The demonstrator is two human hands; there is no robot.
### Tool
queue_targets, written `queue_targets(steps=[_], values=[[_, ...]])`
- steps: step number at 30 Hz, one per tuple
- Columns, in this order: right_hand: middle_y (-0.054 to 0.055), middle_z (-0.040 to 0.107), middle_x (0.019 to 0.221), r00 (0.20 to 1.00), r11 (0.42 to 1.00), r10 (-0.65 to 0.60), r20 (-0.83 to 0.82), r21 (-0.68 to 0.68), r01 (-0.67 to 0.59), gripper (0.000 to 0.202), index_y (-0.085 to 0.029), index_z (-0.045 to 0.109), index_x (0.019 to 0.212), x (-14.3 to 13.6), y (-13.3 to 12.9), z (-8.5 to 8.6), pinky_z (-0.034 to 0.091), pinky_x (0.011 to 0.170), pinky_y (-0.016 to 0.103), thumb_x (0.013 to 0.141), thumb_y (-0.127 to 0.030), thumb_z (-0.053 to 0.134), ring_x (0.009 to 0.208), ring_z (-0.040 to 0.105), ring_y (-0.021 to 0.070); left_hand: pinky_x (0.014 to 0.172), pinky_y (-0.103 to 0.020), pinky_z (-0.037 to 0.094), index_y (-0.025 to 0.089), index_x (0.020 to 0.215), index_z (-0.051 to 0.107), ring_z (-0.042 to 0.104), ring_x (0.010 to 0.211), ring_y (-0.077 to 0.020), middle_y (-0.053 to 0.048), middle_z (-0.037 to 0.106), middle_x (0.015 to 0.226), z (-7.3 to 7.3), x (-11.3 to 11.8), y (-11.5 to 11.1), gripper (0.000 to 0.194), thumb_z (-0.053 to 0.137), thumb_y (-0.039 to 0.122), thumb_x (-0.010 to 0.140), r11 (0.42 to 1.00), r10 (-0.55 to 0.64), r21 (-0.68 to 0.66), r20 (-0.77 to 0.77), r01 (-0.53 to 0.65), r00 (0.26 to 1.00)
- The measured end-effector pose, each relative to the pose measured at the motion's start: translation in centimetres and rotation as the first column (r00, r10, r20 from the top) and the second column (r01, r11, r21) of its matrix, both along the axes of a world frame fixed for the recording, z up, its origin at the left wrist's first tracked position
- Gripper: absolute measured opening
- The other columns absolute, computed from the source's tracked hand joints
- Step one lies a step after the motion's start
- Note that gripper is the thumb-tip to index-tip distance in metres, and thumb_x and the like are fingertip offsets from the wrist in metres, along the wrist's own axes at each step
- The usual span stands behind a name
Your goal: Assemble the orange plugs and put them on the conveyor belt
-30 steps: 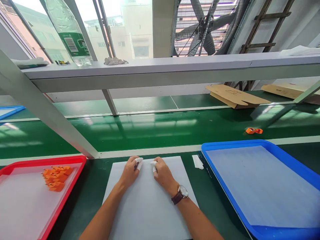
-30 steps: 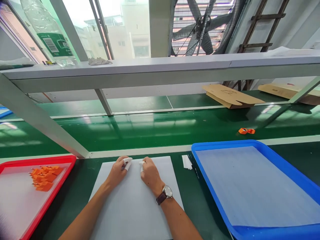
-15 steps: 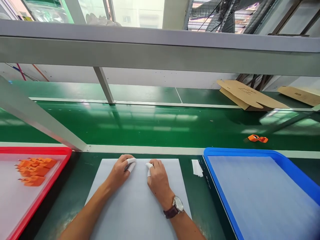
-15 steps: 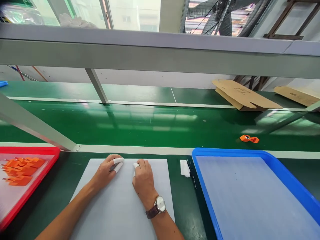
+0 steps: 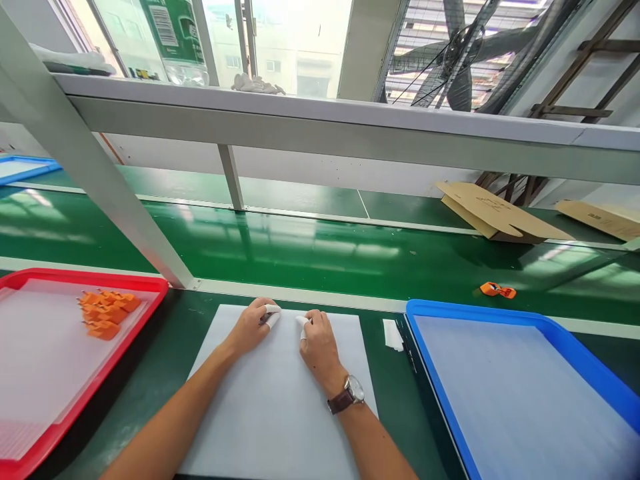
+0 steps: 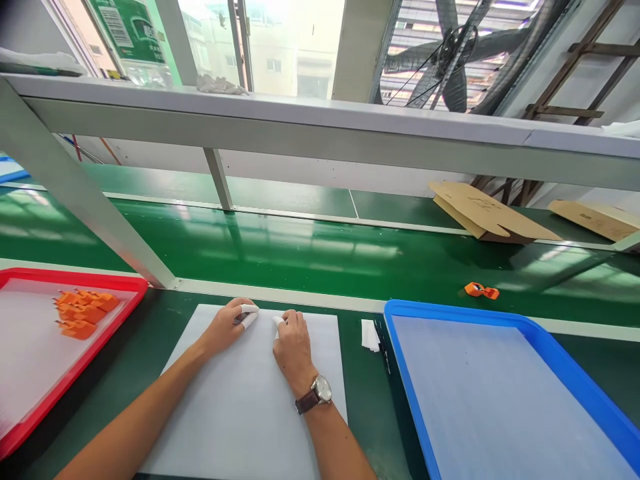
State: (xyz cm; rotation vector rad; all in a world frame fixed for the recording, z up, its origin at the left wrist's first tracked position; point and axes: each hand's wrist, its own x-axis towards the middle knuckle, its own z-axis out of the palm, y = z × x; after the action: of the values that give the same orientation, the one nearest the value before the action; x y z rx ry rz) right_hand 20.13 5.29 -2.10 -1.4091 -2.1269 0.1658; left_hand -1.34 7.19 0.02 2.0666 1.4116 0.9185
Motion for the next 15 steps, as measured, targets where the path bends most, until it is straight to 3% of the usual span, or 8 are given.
queue_targets(steps=[6, 15], values=[[0.011, 0.057, 0.098, 0.999, 1.0, 0.014, 0.03, 0.011, -0.014, 0.033, -0.016, 0.065, 0.078, -0.1, 0.3, -0.2, 0.046, 0.08, 0.038, 0.064, 0.009, 0.049, 0.09, 0.045, 0.0244, 0.067, -0.028, 0.047, 0.021, 0.092, 0.073, 0.055, 0.073, -0.0131, -0.004, 0.068, 0.105, 0.4, 0.1, -0.1, 0.02, 0.053, 0.022, 0.088, 0.999, 0.025, -0.029, 0.06, -0.023, 0.998], [0.011, 0.057, 0.102, 0.995, 0.998, 0.067, 0.078, 0.013, -0.069, 0.036, -0.017, 0.067, 0.079, 0.3, 0.2, -0.7, 0.047, 0.083, 0.038, 0.063, 0.009, 0.049, 0.094, 0.047, 0.0244, 0.065, -0.026, 0.045, 0.02, 0.089, 0.074, 0.054, 0.068, -0.0117, -0.003, 0.07, 0.103, -0.6, -0.1, 0.3, 0.02, 0.055, 0.019, 0.083, 0.998, 0.051, -0.038, 0.124, -0.047, 0.991]])
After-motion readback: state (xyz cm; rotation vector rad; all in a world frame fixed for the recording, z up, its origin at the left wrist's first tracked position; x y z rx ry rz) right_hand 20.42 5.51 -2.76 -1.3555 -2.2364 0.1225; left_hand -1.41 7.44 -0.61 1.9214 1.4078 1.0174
